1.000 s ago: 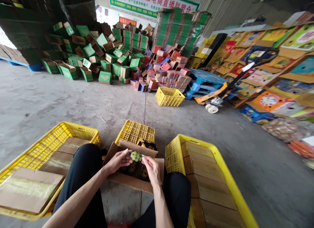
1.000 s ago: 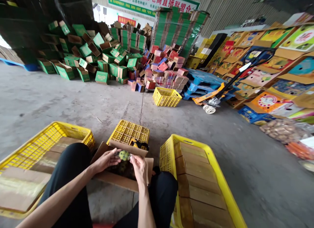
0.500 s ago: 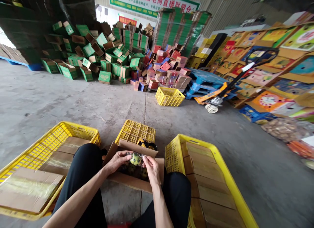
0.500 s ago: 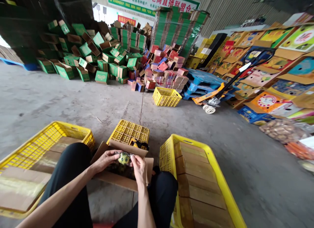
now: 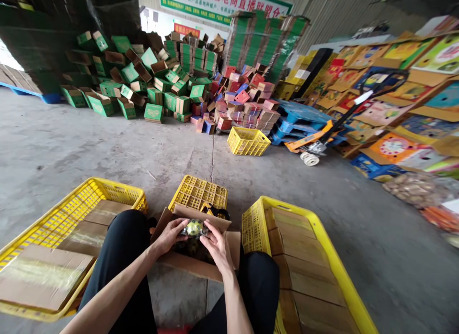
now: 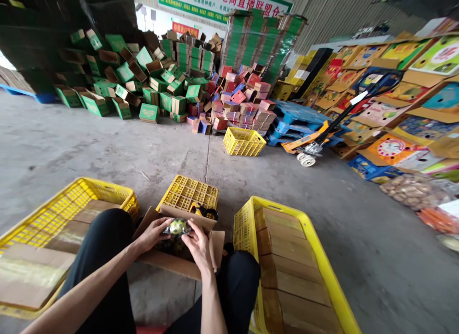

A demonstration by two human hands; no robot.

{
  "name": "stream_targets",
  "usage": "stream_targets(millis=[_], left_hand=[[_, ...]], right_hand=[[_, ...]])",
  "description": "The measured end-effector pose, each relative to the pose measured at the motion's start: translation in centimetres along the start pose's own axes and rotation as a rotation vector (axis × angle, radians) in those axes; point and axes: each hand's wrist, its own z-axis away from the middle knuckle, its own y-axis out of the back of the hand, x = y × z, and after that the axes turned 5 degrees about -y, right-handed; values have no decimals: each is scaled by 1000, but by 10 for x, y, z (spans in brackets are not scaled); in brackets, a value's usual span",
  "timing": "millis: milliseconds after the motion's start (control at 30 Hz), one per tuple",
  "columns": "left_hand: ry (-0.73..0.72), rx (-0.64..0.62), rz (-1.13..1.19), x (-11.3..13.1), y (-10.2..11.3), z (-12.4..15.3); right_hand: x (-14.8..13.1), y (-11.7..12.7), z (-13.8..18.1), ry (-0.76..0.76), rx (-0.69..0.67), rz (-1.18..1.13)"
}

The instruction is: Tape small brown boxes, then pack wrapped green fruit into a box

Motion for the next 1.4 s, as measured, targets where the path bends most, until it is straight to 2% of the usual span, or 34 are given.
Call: stream_targets(millis=[100, 200, 533, 767, 967, 1167, 1400], left_hand=[[36, -9, 41, 4, -1, 2], [68, -91, 75, 8, -2, 5], [14, -156, 0, 10, -1, 5], [-20, -157, -127, 10, 1, 5], [-65, -162, -183, 9, 1, 5], [-138, -311, -132, 12, -3, 8], [-178, -309, -138, 11, -6, 7]], right_hand=[[2, 1, -3, 20, 75, 20], [6, 5, -5, 25, 121, 25], [9, 9, -6, 4, 113, -27], [5, 10, -2, 31, 25, 180], [9, 13, -3, 68, 59, 311], [29, 20, -11, -27, 107, 207], [42, 12, -15, -116, 193, 68]])
